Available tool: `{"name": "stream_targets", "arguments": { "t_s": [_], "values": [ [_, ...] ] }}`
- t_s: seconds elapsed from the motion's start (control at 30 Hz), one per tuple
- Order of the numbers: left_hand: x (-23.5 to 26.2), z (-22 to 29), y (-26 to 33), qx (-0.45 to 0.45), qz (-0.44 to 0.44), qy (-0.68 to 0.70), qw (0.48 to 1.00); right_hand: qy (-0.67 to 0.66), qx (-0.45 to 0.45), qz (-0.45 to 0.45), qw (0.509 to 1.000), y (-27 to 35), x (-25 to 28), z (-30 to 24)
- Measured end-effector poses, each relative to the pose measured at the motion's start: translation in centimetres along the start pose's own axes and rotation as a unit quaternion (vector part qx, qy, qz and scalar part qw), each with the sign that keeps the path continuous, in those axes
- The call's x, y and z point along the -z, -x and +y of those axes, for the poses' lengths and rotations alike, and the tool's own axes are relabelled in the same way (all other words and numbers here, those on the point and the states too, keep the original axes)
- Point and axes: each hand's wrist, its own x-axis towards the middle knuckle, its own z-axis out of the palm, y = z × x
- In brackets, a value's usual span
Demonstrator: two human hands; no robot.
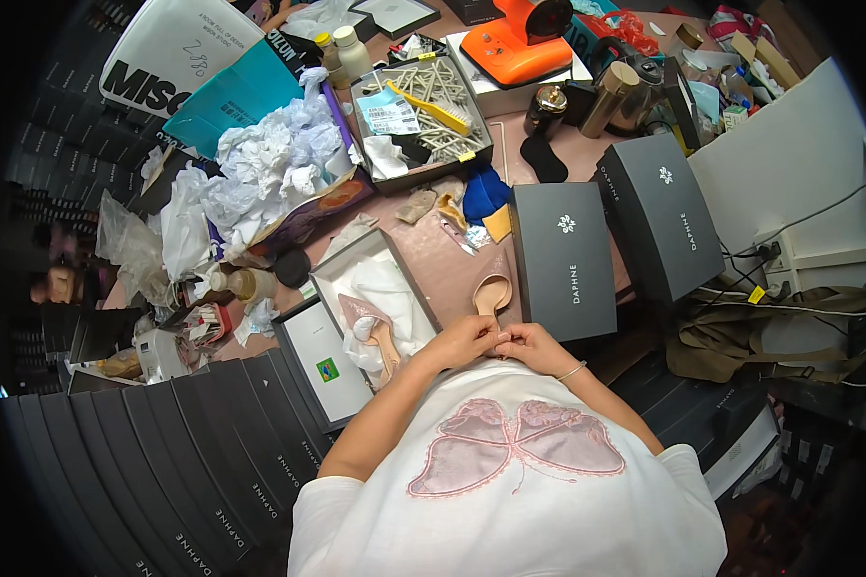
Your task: Packing high-heeled shoes into a shoebox with tissue paper and price tags.
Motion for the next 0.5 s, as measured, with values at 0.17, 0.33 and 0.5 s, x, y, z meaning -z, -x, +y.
{"name": "stream_targets", "arguments": {
  "t_s": [0.17, 0.33, 0.5],
  "values": [
    [0.3, -1.0, 1.0, -0.003, -0.058, -0.04, 0.997, 0.141, 0.049, -0.003, 0.989, -0.1, -0.1, -0.5],
    [-1.0, -2.3, 3.3, -0.044, -0.018, -0.024, 0.999, 0.221, 0.096, -0.043, 0.97, 0.1, 0.1, -1.0],
    [0.0, -1.0, 3.5, -0.068, -0.001, -0.205, 0.976, 0.207, 0.051, -0.055, 0.976, -0.1, 0.2, -1.1]
  ]
}}
